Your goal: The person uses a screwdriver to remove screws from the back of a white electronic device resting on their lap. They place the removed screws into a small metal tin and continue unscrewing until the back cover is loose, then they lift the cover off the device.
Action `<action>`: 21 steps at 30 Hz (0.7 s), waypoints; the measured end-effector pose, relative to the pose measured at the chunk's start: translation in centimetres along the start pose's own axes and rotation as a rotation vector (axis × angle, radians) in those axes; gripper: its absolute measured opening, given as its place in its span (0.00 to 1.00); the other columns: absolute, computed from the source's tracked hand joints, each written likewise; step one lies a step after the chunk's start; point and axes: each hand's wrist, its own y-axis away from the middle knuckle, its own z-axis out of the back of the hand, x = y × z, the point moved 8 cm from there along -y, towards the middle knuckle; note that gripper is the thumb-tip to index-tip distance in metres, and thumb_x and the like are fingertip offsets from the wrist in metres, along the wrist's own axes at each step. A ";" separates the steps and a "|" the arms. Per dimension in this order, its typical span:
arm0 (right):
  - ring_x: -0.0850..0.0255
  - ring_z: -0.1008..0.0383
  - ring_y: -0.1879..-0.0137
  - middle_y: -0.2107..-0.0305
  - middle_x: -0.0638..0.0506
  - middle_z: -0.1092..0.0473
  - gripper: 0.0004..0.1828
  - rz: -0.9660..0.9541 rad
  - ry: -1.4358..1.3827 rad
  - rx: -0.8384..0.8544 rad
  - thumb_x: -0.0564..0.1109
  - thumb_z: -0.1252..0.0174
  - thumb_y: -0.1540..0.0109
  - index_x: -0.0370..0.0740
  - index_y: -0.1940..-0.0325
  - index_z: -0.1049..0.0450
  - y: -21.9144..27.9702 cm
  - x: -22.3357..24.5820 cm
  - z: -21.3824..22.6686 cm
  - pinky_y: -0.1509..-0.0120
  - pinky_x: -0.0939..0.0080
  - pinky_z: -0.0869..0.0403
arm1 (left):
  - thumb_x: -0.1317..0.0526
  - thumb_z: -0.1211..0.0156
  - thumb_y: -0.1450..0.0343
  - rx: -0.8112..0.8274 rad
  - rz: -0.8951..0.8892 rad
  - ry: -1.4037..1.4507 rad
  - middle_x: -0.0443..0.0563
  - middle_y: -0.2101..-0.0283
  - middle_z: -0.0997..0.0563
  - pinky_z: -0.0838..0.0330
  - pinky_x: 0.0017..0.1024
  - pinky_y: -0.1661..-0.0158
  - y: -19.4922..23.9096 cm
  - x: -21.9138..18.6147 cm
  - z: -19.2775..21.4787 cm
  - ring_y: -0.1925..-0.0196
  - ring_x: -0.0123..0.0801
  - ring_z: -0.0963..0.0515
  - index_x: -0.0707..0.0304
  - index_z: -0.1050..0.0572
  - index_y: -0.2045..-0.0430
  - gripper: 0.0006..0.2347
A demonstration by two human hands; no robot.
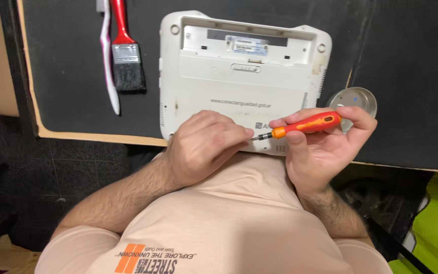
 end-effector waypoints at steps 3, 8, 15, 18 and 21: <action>0.43 0.17 0.58 0.56 0.32 0.24 0.35 -0.048 -0.011 -0.065 0.47 0.26 0.24 0.52 0.25 0.46 0.3 -0.9 0.4 0.45 0.41 0.08 | 0.71 0.39 0.10 -0.030 -0.063 -0.004 0.55 0.50 0.07 0.19 0.43 0.52 -0.3 -0.6 0.7 0.55 0.47 0.09 0.72 0.16 0.42 0.06; 0.41 0.16 0.58 0.56 0.31 0.24 0.34 -0.043 0.022 -0.042 0.45 0.27 0.23 0.51 0.25 0.46 0.0 -0.7 -0.2 0.45 0.38 0.07 | 0.70 0.37 0.10 -0.071 -0.045 -0.027 0.54 0.52 0.07 0.18 0.43 0.52 0.1 -0.2 0.9 0.56 0.47 0.10 0.70 0.14 0.45 0.05; 0.40 0.15 0.59 0.56 0.31 0.24 0.34 -0.026 0.018 -0.064 0.47 0.27 0.23 0.51 0.25 0.46 0.1 -0.8 -0.1 0.47 0.41 0.09 | 0.69 0.33 0.12 -0.122 0.001 -0.048 0.52 0.50 0.06 0.16 0.42 0.50 0.6 0.1 0.8 0.55 0.46 0.08 0.66 0.14 0.50 0.02; 0.40 0.14 0.58 0.56 0.31 0.23 0.34 -0.029 0.021 -0.053 0.47 0.27 0.23 0.52 0.26 0.45 -0.1 -0.6 -0.1 0.47 0.40 0.07 | 0.70 0.31 0.13 -0.143 0.023 0.055 0.56 0.50 0.06 0.15 0.41 0.47 -0.1 -0.2 1.6 0.55 0.48 0.08 0.69 0.14 0.51 0.02; 0.40 0.14 0.59 0.55 0.31 0.24 0.34 -0.025 0.017 -0.041 0.46 0.28 0.23 0.52 0.26 0.48 0.1 -0.5 -0.2 0.50 0.40 0.08 | 0.70 0.30 0.14 -0.131 0.032 0.098 0.57 0.51 0.05 0.14 0.40 0.46 -0.2 -0.1 1.6 0.53 0.48 0.07 0.68 0.15 0.51 0.01</action>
